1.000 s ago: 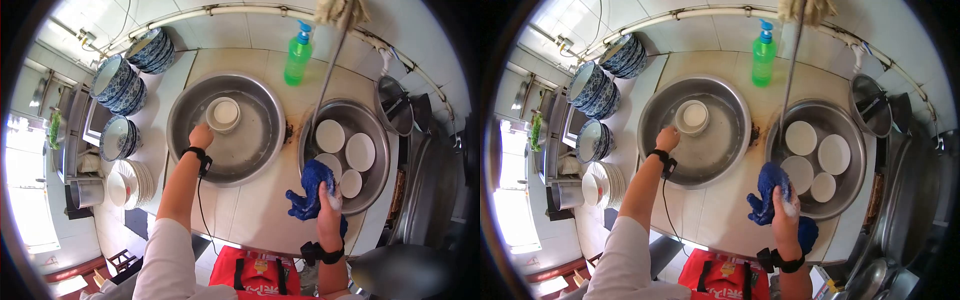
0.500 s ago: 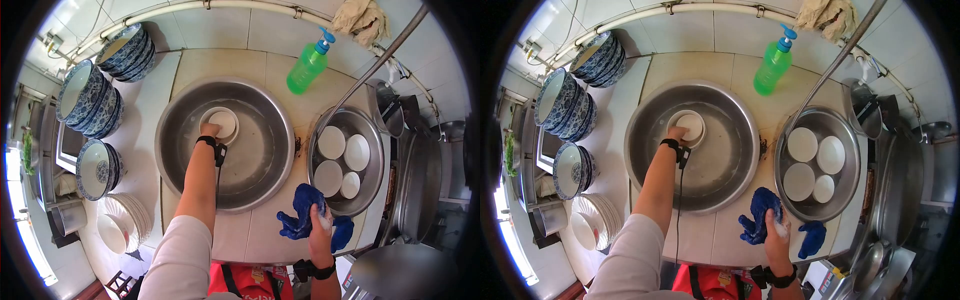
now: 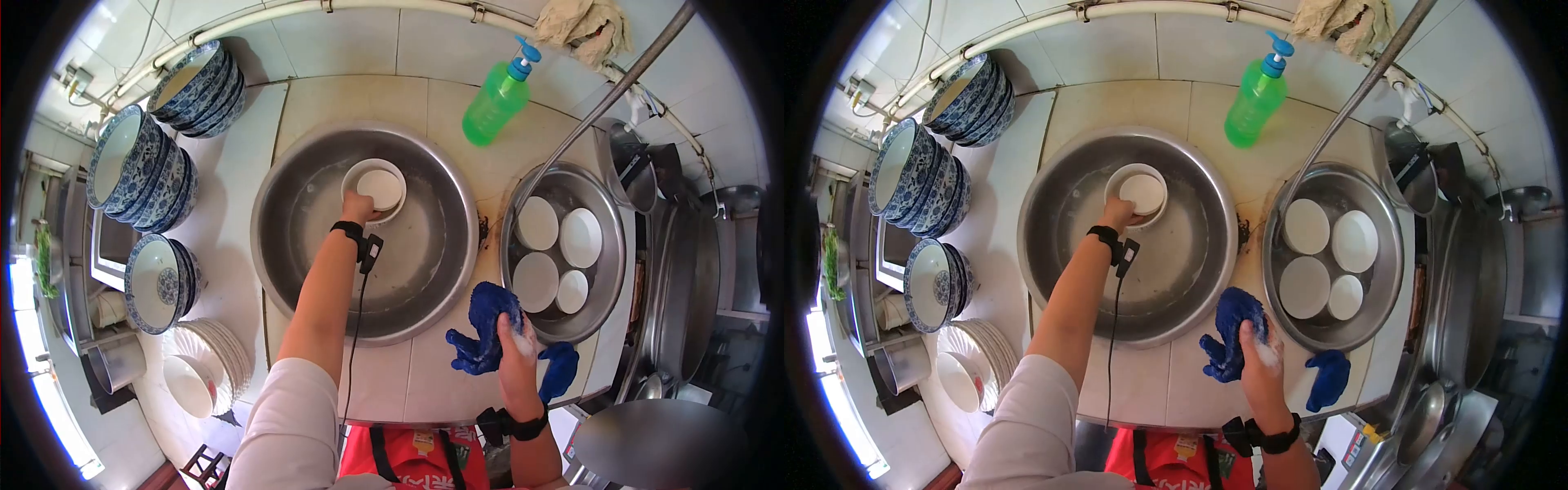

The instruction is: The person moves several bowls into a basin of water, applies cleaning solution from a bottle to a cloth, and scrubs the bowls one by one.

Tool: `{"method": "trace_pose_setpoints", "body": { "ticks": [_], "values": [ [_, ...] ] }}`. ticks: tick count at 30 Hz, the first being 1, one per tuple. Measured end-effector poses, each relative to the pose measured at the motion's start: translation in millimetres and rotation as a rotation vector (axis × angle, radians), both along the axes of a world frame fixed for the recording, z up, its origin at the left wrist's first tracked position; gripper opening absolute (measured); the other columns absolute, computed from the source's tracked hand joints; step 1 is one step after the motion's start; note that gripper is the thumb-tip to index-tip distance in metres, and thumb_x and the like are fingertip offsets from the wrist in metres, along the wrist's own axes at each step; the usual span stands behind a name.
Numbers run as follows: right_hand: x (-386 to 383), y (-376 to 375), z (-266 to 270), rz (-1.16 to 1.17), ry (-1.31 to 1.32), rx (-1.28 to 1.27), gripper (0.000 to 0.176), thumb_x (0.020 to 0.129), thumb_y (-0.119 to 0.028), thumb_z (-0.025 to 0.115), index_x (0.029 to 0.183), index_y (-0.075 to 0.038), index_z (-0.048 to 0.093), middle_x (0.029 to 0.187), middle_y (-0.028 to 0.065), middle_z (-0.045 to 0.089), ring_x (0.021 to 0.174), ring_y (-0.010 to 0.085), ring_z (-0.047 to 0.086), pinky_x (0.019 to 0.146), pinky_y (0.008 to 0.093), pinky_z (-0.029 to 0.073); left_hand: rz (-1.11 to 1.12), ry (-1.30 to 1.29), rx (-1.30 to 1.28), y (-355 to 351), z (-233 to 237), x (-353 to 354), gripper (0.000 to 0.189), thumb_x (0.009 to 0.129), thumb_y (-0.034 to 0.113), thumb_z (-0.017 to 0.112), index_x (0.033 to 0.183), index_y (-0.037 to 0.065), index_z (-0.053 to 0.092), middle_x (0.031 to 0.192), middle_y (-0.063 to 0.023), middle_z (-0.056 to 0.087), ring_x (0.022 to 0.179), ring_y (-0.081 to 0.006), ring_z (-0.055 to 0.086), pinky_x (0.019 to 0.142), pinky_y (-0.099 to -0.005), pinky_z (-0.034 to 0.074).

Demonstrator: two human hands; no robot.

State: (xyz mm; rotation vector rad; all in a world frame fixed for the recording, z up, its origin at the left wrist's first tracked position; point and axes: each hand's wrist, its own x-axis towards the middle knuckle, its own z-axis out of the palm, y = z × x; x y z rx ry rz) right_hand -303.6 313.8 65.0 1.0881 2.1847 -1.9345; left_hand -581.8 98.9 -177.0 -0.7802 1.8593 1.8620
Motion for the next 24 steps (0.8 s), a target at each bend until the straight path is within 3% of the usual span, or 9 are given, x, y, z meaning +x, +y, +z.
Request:
{"method": "trace_pose_setpoints", "body": {
  "ticks": [1,3,7,9,13,16,18,22,24],
  "values": [
    [3,2,-5,0.01,0.009,0.033,0.05,0.096,-0.034,0.054,0.13,0.002,0.048,0.12,0.0174,0.056,0.109,0.0241,0.054,0.095,0.0329,0.041,-0.003,0.005,0.003,2,0,2,0.051,0.08,-0.007,0.052,0.128,-0.007,0.035,0.119,-0.0269,0.051,0.101,-0.0401,0.061,0.068,-0.0451,0.061],
    [3,5,-3,0.017,0.021,0.074,0.049,0.096,-0.034,0.053,0.129,0.002,0.049,0.119,0.0177,0.056,0.109,0.0248,0.054,0.095,0.0333,0.041,0.0,0.054,-0.326,10,10,5,0.052,0.076,-0.007,0.054,0.124,-0.013,0.034,0.116,-0.0275,0.054,0.097,-0.0381,0.064,0.065,-0.0415,0.062],
    [8,2,12,0.004,0.01,-0.012,0.048,0.095,-0.034,0.054,0.127,0.002,0.051,0.118,0.018,0.057,0.109,0.0248,0.054,0.096,0.034,0.04,0.121,0.109,-0.316,10,24,13,0.045,0.073,-0.006,0.059,0.114,-0.017,0.045,0.105,-0.0256,0.06,0.084,-0.0341,0.068,0.064,-0.0372,0.062],
    [9,4,11,-0.012,0.016,-0.035,0.047,0.095,-0.033,0.054,0.126,0.002,0.052,0.117,0.018,0.058,0.108,0.0251,0.054,0.096,0.0344,0.04,0.004,0.031,-0.092,-5,21,11,0.038,0.07,-0.005,0.062,0.106,-0.015,0.055,0.092,-0.0228,0.065,0.074,-0.0305,0.069,0.062,-0.0347,0.061],
    [17,8,-1,0.008,-0.001,0.083,0.048,0.095,-0.033,0.054,0.126,0.003,0.052,0.115,0.0186,0.059,0.106,0.0266,0.056,0.094,0.0352,0.042,-0.186,0.077,-0.182,-28,47,23,0.039,0.072,-0.003,0.067,0.107,-0.014,0.056,0.097,-0.0215,0.064,0.078,-0.0286,0.069,0.062,-0.0333,0.06],
    [17,8,1,-0.003,-0.006,0.076,0.05,0.095,-0.035,0.054,0.127,0.003,0.051,0.116,0.0198,0.058,0.107,0.0275,0.055,0.094,0.0353,0.042,-0.332,0.197,-0.321,-43,90,45,0.041,0.072,-0.001,0.068,0.109,-0.015,0.056,0.089,-0.0188,0.066,0.073,-0.0272,0.069,0.062,-0.0322,0.06],
    [15,9,4,0.01,-0.021,0.074,0.051,0.095,-0.036,0.054,0.127,0.003,0.051,0.117,0.0207,0.057,0.108,0.0278,0.055,0.094,0.0353,0.041,-0.577,0.142,-0.358,-57,107,61,0.039,0.07,0.0,0.07,0.105,-0.013,0.06,0.079,-0.0183,0.067,0.065,-0.0234,0.069,0.057,-0.0316,0.057],
    [12,8,-6,0.026,-0.005,0.038,0.053,0.094,-0.038,0.054,0.128,0.003,0.05,0.121,0.0212,0.055,0.11,0.0281,0.054,0.095,0.0353,0.041,-0.601,0.006,-0.286,-81,83,93,0.031,0.07,-0.003,0.065,0.099,-0.012,0.063,0.073,-0.0176,0.067,0.064,-0.0247,0.07,0.057,-0.0318,0.056],
    [12,2,-10,0.017,-0.015,0.031,0.054,0.094,-0.038,0.054,0.129,0.003,0.049,0.122,0.0211,0.054,0.11,0.028,0.054,0.095,0.0351,0.041,-0.675,-0.097,-0.437,-91,64,104,0.022,0.069,-0.005,0.061,0.089,-0.009,0.067,0.069,-0.0175,0.067,0.066,-0.0261,0.07,0.058,-0.0339,0.056]
  ]
}}
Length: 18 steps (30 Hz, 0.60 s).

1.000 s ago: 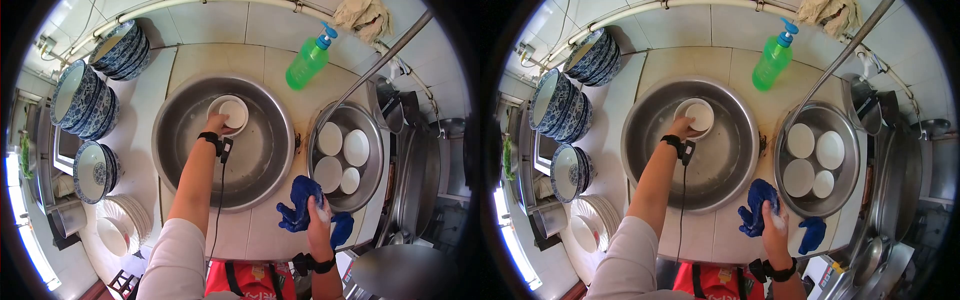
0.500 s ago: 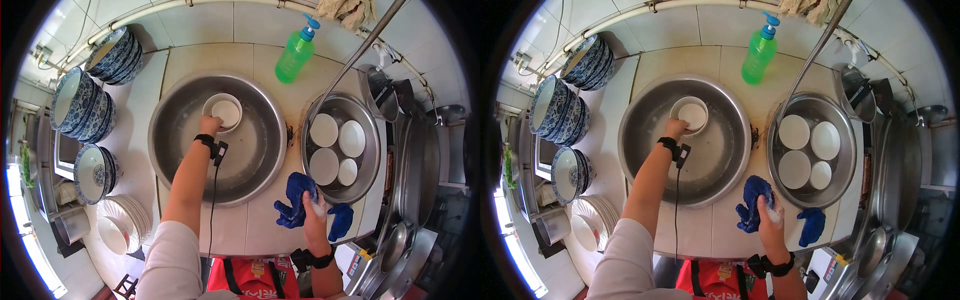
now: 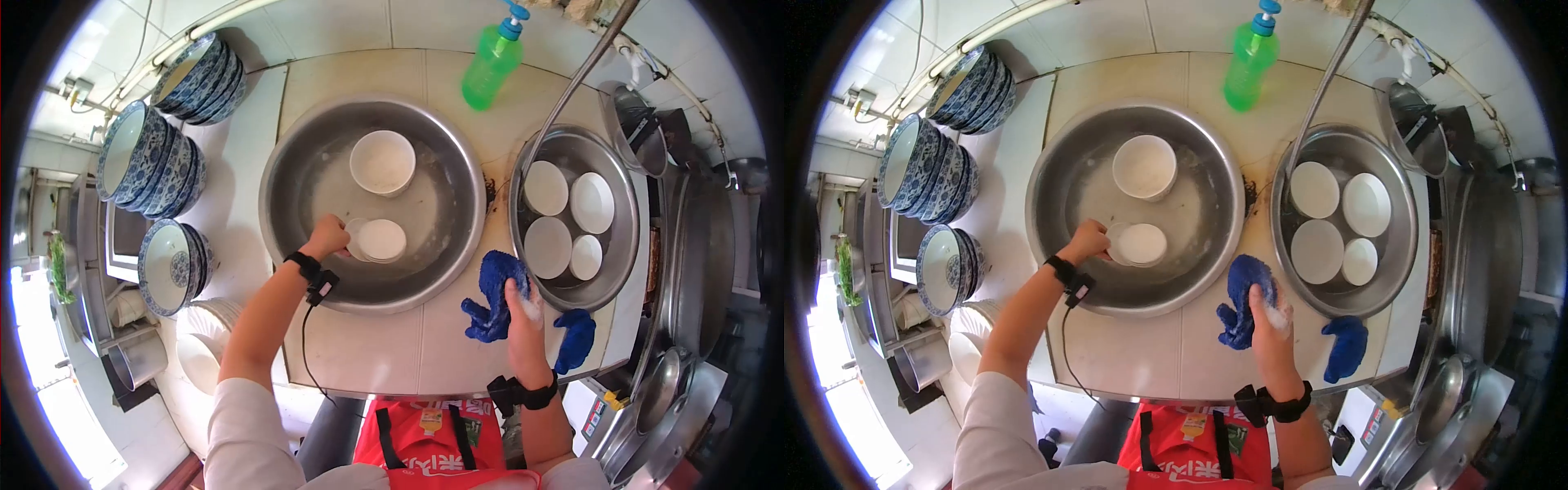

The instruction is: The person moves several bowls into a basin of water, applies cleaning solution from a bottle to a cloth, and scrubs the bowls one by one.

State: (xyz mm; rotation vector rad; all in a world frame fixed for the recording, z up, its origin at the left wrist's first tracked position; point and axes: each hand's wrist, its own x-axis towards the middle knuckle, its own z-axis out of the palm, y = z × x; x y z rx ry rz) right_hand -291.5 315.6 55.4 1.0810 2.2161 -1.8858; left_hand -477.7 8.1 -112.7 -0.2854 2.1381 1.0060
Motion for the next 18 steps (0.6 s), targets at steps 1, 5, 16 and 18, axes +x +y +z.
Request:
{"method": "trace_pose_setpoints", "body": {
  "ticks": [1,5,16,18],
  "values": [
    [-1,-3,0,0.019,0.013,0.048,0.055,0.094,-0.038,0.055,0.13,0.003,0.048,0.122,0.0208,0.054,0.11,0.0277,0.054,0.095,0.035,0.041,0.025,0.072,-0.056,-2,-14,6,0.018,0.067,-0.004,0.058,0.08,-0.004,0.07,0.068,-0.0173,0.068,0.067,-0.0268,0.07,0.062,-0.035,0.056],
    [-2,-10,-4,0.029,0.054,0.03,0.056,0.094,-0.037,0.056,0.131,0.003,0.046,0.121,0.0192,0.054,0.109,0.0252,0.054,0.095,0.0341,0.041,-0.27,0.338,-0.213,-9,-29,12,0.032,0.066,0.0,0.062,0.098,0.0,0.068,0.071,-0.0159,0.069,0.066,-0.0286,0.069,0.064,-0.0377,0.055],
    [-10,-28,9,0.001,0.044,-0.16,0.047,0.095,-0.03,0.056,0.128,0.003,0.05,0.114,0.0123,0.06,0.098,0.0189,0.059,0.082,0.029,0.051,-1.217,0.727,-0.374,54,-10,51,0.084,0.058,0.04,0.083,0.13,0.016,0.046,0.129,-0.0086,0.045,0.122,-0.0267,0.044,0.093,-0.0488,0.04],
    [-13,-32,19,-0.031,0.017,-0.228,0.046,0.095,-0.029,0.056,0.127,0.003,0.051,0.112,0.0116,0.061,0.094,0.0186,0.061,0.082,0.029,0.051,-1.238,0.752,-0.48,67,-19,44,0.086,0.059,0.041,0.082,0.132,0.016,0.044,0.131,-0.0084,0.044,0.123,-0.0275,0.042,0.094,-0.0501,0.039]
  ]
}}
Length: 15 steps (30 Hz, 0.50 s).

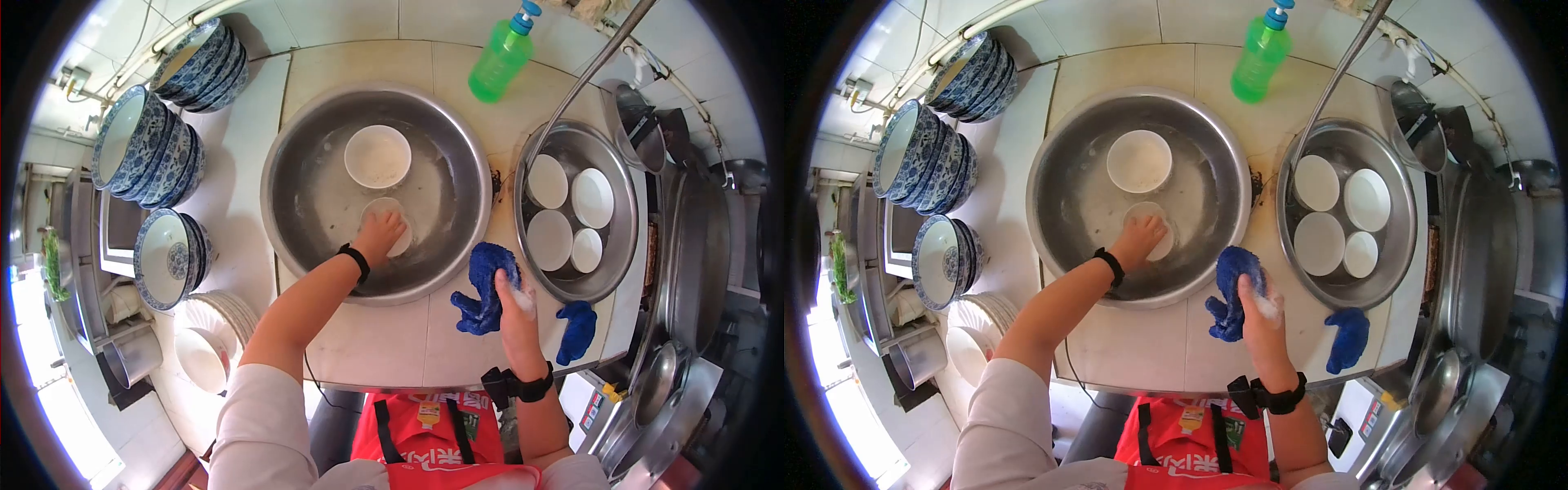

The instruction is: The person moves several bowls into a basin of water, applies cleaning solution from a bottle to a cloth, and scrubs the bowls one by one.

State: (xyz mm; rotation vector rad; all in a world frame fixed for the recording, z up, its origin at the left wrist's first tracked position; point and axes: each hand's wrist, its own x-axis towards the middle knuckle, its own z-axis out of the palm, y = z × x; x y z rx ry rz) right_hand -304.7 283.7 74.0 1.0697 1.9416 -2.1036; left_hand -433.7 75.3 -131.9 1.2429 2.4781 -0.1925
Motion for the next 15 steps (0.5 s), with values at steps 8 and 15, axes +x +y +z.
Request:
{"method": "trace_pose_setpoints", "body": {
  "ticks": [8,15],
  "values": [
    [16,16,-32,0.039,0.054,0.245,0.043,0.095,-0.03,0.055,0.123,0.003,0.054,0.109,0.0134,0.062,0.094,0.0179,0.06,0.081,0.029,0.05,0.097,0.269,0.089,-1,-24,-12,0.097,0.061,0.047,0.08,0.14,0.012,0.035,0.13,-0.0183,0.044,0.121,-0.0341,0.043,0.096,-0.0476,0.037],
    [10,14,-12,0.009,-0.053,0.174,0.045,0.095,-0.031,0.056,0.123,0.004,0.054,0.108,0.0133,0.062,0.094,0.0173,0.06,0.08,0.0285,0.05,0.201,-0.212,0.066,17,5,-17,0.095,0.068,0.057,0.073,0.141,0.01,0.035,0.123,-0.0233,0.048,0.116,-0.0379,0.048,0.092,-0.0477,0.041]
  ]
}}
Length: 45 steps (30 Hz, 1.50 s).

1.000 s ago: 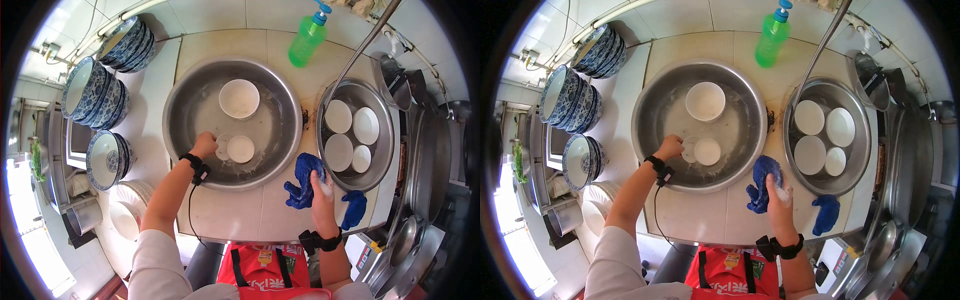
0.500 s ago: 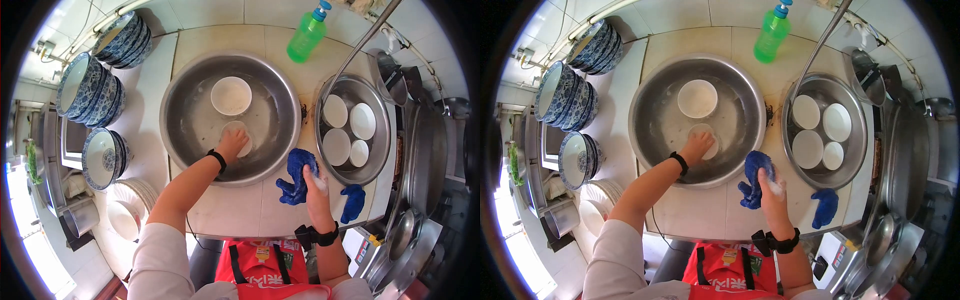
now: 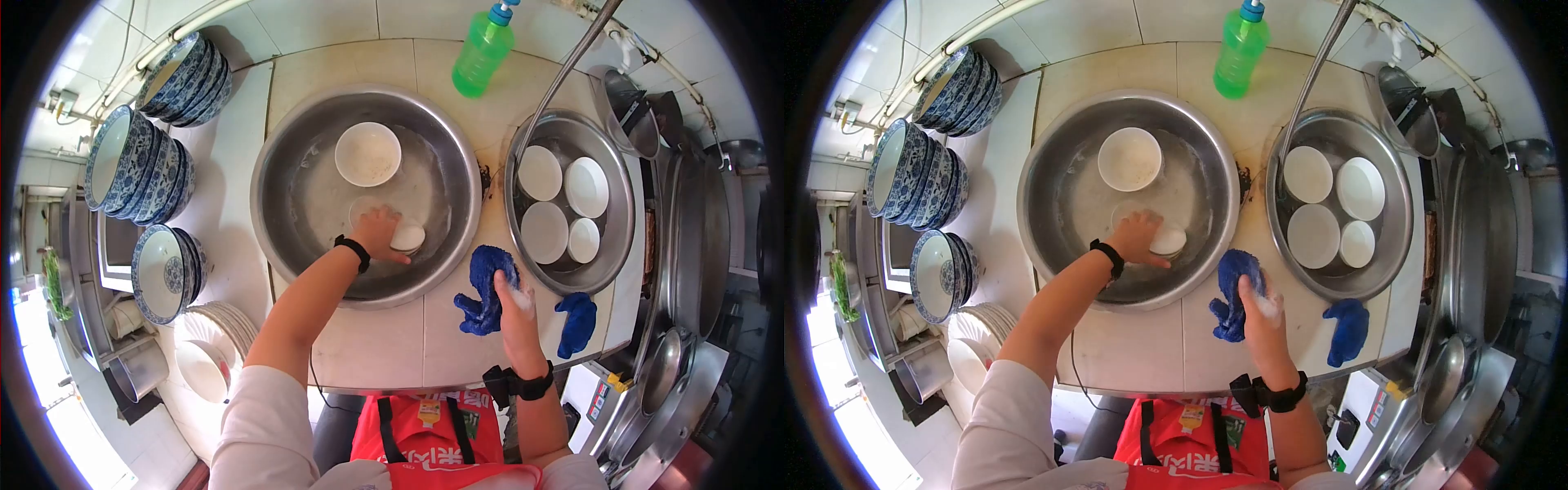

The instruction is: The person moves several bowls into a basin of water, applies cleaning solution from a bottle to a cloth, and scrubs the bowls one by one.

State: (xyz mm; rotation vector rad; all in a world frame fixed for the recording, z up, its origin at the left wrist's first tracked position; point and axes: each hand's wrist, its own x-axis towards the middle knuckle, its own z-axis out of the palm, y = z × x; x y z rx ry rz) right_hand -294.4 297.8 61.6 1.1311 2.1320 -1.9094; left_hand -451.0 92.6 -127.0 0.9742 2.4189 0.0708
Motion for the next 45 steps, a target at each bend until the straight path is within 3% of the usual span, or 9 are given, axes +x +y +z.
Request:
{"method": "trace_pose_setpoints", "body": {
  "ticks": [5,20,23,25,32,38,41,43,45],
  "values": [
    [-3,2,-1,0.004,0.043,-0.08,0.046,0.095,-0.031,0.056,0.123,0.005,0.054,0.107,0.0121,0.063,0.092,0.0161,0.059,0.079,0.0279,0.05,-0.033,0.08,0.333,14,-15,8,0.078,0.074,0.052,0.07,0.134,0.01,0.042,0.12,-0.0215,0.051,0.111,-0.039,0.051,0.089,-0.0476,0.044],
    [6,16,-26,0.055,-0.042,0.103,0.054,0.093,-0.04,0.055,0.128,0.002,0.051,0.118,0.0214,0.056,0.107,0.0262,0.056,0.092,0.0331,0.043,0.491,-0.652,-0.053,-42,0,-37,0.034,0.077,0.019,0.069,0.103,-0.002,0.064,0.092,-0.021,0.066,0.084,-0.0335,0.066,0.075,-0.0437,0.051],
    [-4,8,-3,0.064,0.028,0.052,0.055,0.093,-0.04,0.055,0.128,0.003,0.05,0.116,0.021,0.056,0.107,0.0265,0.056,0.092,0.0334,0.043,0.585,-0.559,-0.013,-54,-10,-31,0.02,0.076,0.02,0.066,0.082,0.001,0.069,0.081,-0.0184,0.068,0.071,-0.032,0.067,0.064,-0.0398,0.054],
    [-3,7,-7,0.045,0.039,0.082,0.055,0.093,-0.039,0.055,0.127,0.003,0.051,0.113,0.0196,0.058,0.105,0.0257,0.057,0.09,0.0329,0.044,0.132,0.075,0.062,-63,-22,-26,0.02,0.082,0.019,0.061,0.084,0.001,0.068,0.078,-0.0173,0.066,0.069,-0.0316,0.066,0.063,-0.0425,0.052],
    [-19,-8,17,0.03,0.159,-0.28,0.041,0.094,-0.03,0.057,0.119,0.002,0.055,0.098,0.008,0.063,0.08,0.0128,0.062,0.067,0.026,0.051,0.027,0.217,-0.159,-46,36,-22,0.017,0.083,0.016,0.056,0.077,0.006,0.068,0.077,-0.015,0.066,0.074,-0.0327,0.066,0.066,-0.0406,0.052],
    [-31,-24,9,0.094,0.179,-0.321,0.035,0.095,-0.027,0.057,0.116,0.001,0.057,0.095,0.0046,0.063,0.078,0.0109,0.061,0.066,0.0244,0.051,0.115,0.242,0.131,-75,52,-24,0.013,0.08,0.005,0.055,0.084,0.004,0.068,0.074,-0.0164,0.066,0.075,-0.0326,0.067,0.065,-0.0413,0.053],
    [-49,-56,11,0.1,0.313,0.052,0.036,0.094,-0.028,0.058,0.115,0.001,0.056,0.096,0.0077,0.062,0.084,0.0162,0.06,0.076,0.0283,0.049,0.53,-0.089,0.464,-71,88,-7,0.033,0.083,-0.003,0.048,0.114,0.001,0.058,0.095,-0.0188,0.066,0.085,-0.0303,0.067,0.069,-0.0404,0.056],
    [-67,-68,2,0.199,0.469,0.239,0.036,0.094,-0.027,0.057,0.115,0.002,0.055,0.099,0.0133,0.061,0.09,0.0237,0.06,0.083,0.0324,0.046,0.914,-0.671,1.113,-51,114,14,0.057,0.082,-0.009,0.041,0.137,0.003,0.035,0.12,-0.0189,0.053,0.097,-0.027,0.063,0.072,-0.0381,0.059],
    [-88,-79,-21,0.284,0.626,0.365,0.034,0.094,-0.024,0.057,0.117,0.001,0.053,0.106,0.0178,0.06,0.095,0.0292,0.06,0.085,0.0354,0.046,0.926,-0.794,1.206,-40,137,24,0.064,0.08,-0.011,0.04,0.141,0.006,0.028,0.125,-0.0172,0.046,0.101,-0.0259,0.059,0.072,-0.0366,0.06]
  ]
}}
